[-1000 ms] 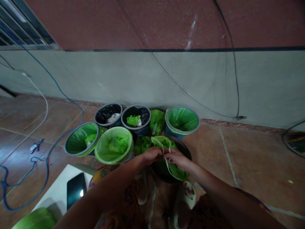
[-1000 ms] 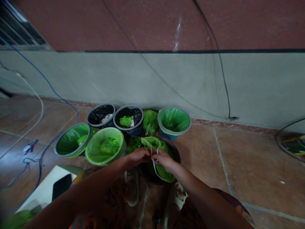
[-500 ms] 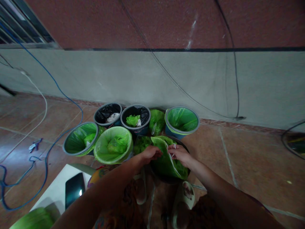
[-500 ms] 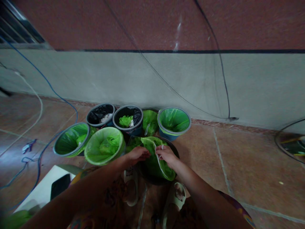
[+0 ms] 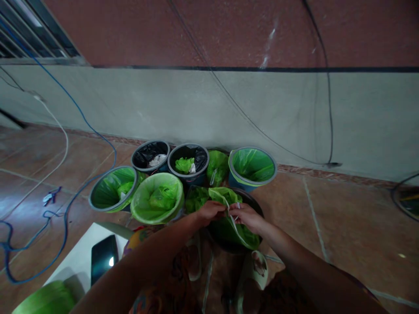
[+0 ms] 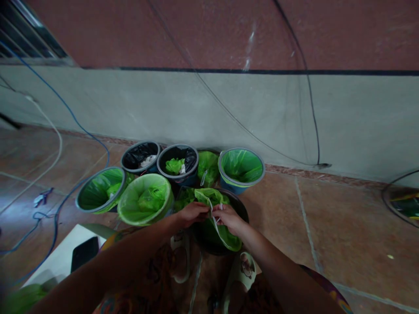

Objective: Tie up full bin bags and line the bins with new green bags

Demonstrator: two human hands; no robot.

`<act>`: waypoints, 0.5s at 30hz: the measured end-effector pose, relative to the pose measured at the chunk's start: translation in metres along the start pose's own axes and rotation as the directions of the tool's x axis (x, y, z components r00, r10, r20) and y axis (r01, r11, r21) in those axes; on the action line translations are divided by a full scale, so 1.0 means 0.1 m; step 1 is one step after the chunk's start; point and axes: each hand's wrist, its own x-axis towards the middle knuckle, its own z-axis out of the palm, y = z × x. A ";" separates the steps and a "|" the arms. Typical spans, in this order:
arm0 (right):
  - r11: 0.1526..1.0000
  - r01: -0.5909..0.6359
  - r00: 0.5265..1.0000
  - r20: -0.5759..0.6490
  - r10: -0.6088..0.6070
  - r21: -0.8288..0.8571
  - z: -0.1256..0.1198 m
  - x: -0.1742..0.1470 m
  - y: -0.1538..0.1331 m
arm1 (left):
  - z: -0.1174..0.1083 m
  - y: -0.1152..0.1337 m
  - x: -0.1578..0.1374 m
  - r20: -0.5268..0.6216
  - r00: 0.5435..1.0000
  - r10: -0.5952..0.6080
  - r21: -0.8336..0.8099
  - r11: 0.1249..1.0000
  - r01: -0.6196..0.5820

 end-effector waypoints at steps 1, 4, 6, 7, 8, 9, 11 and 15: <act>1.000 0.001 1.000 -0.003 -0.001 -0.001 -0.01 0.01 0.00 | 0.00 0.00 0.00 -0.013 1.000 0.007 0.033 0.999 -0.007; 1.000 0.001 1.000 -0.015 -0.001 -0.007 -0.04 0.06 0.01 | 0.00 0.01 0.00 -0.065 0.997 0.036 0.107 0.994 -0.029; 0.996 0.013 0.998 -0.063 -0.019 -0.083 -0.08 0.11 0.03 | -0.01 0.04 0.00 -0.097 0.995 0.021 0.093 0.996 -0.012; 0.987 0.034 0.994 -0.100 -0.050 -0.157 -0.11 0.14 0.04 | -0.03 0.05 0.01 -0.104 0.995 0.000 0.067 0.998 0.007; 0.967 0.065 0.986 -0.134 -0.101 -0.248 -0.15 0.17 0.04 | -0.04 0.07 0.01 -0.102 0.994 -0.025 0.037 0.999 0.029; 0.936 0.103 0.974 -0.155 -0.163 -0.337 -0.18 0.20 0.05 | -0.07 0.09 0.01 -0.098 0.994 -0.048 0.009 0.999 0.049; 0.873 0.171 0.949 -0.162 -0.271 -0.457 -0.23 0.23 0.06 | -0.11 0.11 0.02 -0.093 0.993 -0.074 -0.022 0.997 0.072; 0.853 0.211 0.938 -0.146 -0.314 -0.478 -0.22 0.28 0.11 | -0.14 0.12 0.00 -0.013 0.997 -0.077 0.006 0.997 0.077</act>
